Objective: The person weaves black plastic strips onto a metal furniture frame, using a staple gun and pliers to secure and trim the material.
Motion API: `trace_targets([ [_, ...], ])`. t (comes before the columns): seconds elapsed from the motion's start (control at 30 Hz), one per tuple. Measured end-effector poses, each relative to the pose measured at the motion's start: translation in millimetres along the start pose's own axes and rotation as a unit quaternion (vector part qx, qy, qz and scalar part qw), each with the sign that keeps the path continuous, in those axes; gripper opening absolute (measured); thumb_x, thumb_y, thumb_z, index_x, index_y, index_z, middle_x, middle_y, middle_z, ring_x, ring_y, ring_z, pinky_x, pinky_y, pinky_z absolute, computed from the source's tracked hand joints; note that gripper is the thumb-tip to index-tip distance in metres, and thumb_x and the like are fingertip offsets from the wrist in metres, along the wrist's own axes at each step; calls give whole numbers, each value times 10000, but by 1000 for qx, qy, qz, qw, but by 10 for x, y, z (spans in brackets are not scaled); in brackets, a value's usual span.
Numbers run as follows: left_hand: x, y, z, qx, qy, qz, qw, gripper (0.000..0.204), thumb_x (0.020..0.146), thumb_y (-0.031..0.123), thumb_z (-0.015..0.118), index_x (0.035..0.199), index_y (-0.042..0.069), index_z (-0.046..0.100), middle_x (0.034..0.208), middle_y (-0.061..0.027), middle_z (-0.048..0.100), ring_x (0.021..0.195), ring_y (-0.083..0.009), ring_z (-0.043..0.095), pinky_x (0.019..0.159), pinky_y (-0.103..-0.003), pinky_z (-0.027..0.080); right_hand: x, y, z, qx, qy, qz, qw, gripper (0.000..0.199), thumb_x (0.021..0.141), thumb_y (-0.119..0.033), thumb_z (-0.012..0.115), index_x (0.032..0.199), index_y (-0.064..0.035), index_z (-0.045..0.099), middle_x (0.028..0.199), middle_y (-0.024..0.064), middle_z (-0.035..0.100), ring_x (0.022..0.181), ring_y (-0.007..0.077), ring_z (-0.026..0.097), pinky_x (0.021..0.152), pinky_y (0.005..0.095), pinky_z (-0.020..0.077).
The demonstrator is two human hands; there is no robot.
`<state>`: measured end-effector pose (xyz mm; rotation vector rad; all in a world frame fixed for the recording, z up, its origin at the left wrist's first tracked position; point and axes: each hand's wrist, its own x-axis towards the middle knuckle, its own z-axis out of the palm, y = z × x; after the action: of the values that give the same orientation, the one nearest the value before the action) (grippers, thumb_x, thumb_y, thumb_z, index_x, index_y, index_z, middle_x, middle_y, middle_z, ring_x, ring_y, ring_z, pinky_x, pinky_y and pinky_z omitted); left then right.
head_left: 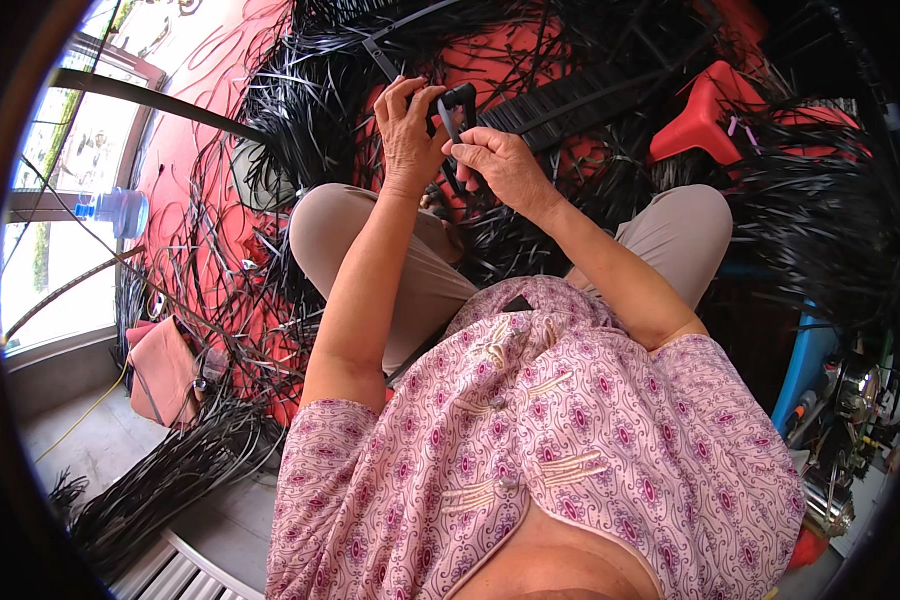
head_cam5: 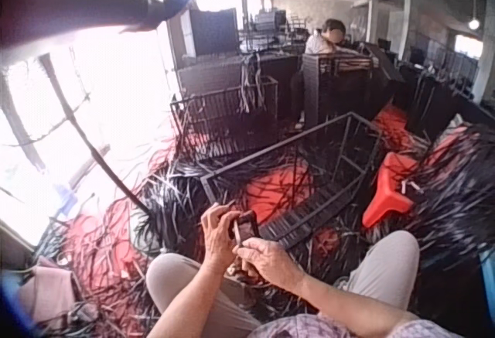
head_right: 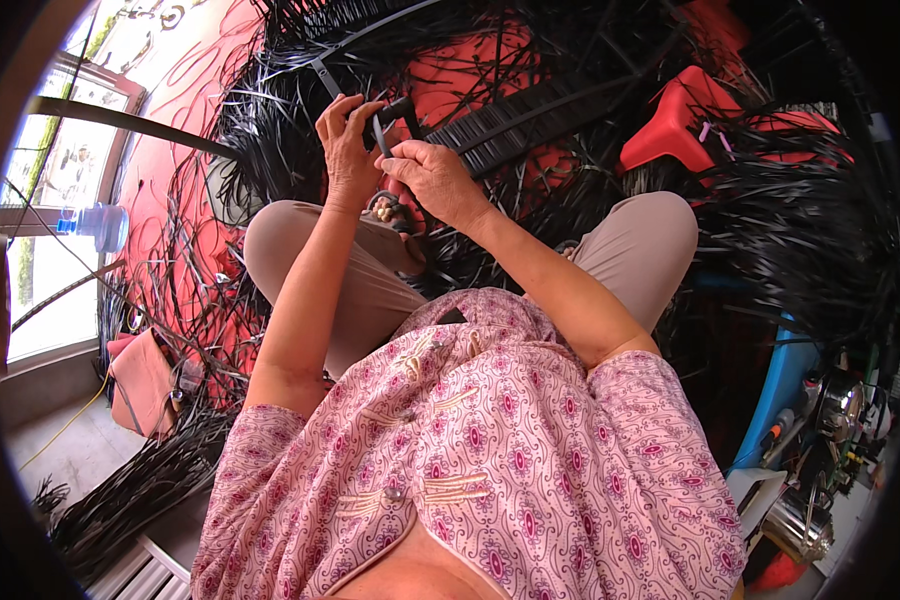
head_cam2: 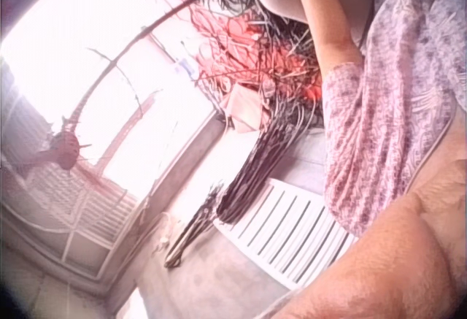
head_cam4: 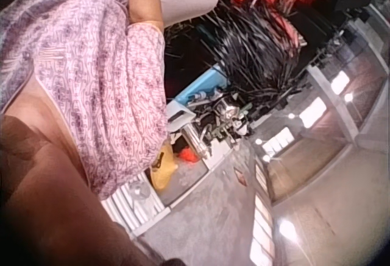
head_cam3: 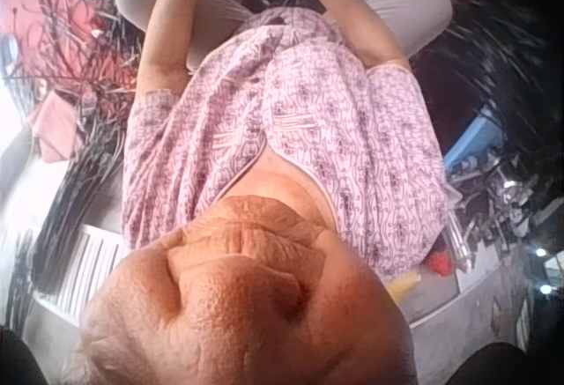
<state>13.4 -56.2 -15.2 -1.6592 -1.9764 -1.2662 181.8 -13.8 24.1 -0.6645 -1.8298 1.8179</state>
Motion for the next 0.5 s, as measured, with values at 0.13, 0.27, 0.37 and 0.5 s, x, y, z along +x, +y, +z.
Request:
trace_targets([
  [0.13, -19, -30, 51, -3, 12, -6, 1000, 354, 775, 285, 789, 1094, 152, 708, 1261, -89, 550, 1291, -358, 428, 1083, -466, 352, -43, -286, 80, 20, -12, -17, 1000, 191, 999, -168, 615, 952, -5, 703, 640, 12, 630, 517, 55, 539, 493, 226, 437],
  [0.27, -4, -35, 56, -7, 17, 0, 1000, 312, 782, 284, 785, 1056, 151, 718, 1247, -77, 557, 1282, -353, 433, 1079, -466, 355, -76, -431, 71, -24, -30, 2, 999, 232, 1032, -201, 584, 1034, -1, 701, 664, -10, 599, 535, 38, 523, 477, 198, 428],
  [0.37, -16, -35, 54, -6, 17, 0, 1000, 299, 784, 277, 781, 1049, 154, 719, 1245, -76, 559, 1284, -353, 433, 1082, -468, 353, -126, -468, 58, -26, -26, 17, 999, 235, 1034, -209, 585, 1042, -4, 699, 662, -27, 577, 522, 20, 498, 448, 187, 403],
  [0.5, -43, -46, 48, -9, 14, 7, 1000, 362, 777, 279, 780, 1100, 144, 687, 1244, -80, 565, 1289, -353, 436, 1091, -475, 342, -118, -488, 33, 34, -24, 24, 999, 247, 1038, -224, 582, 1065, -6, 695, 666, -49, 539, 507, 12, 450, 444, 172, 368],
])
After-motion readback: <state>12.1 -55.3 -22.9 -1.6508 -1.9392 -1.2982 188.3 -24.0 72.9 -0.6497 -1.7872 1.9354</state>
